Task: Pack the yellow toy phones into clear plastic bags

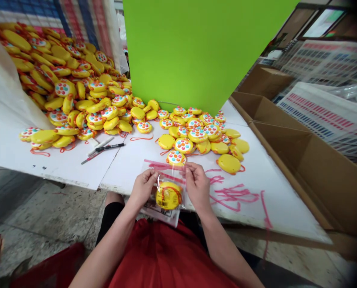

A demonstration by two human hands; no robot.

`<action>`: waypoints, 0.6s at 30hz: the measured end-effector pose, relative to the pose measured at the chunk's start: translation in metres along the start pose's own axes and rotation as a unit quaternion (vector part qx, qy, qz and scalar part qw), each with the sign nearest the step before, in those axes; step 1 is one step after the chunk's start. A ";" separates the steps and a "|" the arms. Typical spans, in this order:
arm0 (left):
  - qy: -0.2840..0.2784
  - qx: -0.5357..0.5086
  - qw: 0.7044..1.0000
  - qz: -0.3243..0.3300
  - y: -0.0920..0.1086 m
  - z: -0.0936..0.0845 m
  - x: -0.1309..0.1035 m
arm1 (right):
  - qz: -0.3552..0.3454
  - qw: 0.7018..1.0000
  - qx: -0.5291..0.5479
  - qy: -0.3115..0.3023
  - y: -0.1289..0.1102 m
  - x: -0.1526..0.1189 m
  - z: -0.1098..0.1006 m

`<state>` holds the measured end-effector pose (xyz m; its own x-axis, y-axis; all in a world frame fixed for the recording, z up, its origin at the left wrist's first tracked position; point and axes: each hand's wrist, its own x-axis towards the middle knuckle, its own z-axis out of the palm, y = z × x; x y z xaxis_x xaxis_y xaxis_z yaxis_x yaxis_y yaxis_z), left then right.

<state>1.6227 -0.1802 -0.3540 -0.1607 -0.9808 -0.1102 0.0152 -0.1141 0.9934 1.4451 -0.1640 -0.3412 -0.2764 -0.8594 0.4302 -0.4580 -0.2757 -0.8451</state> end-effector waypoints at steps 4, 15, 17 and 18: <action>0.003 -0.030 0.999 -0.021 0.002 0.008 -0.002 | -0.188 0.971 -0.146 -0.005 -0.012 0.002 0.000; -0.054 0.337 0.929 0.139 0.028 0.019 -0.011 | -0.312 0.909 -0.271 -0.053 -0.033 0.003 0.016; -0.067 0.353 0.922 0.145 0.027 0.021 -0.010 | -0.292 0.915 -0.275 -0.043 -0.030 0.005 0.017; -0.073 0.349 0.923 0.148 0.025 0.021 -0.009 | -0.272 0.921 -0.276 -0.040 -0.025 0.006 0.016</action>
<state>1.6039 -0.1706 -0.3271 -0.3840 -0.9150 0.1234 -0.5507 0.3342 0.7649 1.4683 -0.1690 -0.3220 0.1734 -0.6945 0.6983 -0.8757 -0.4331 -0.2133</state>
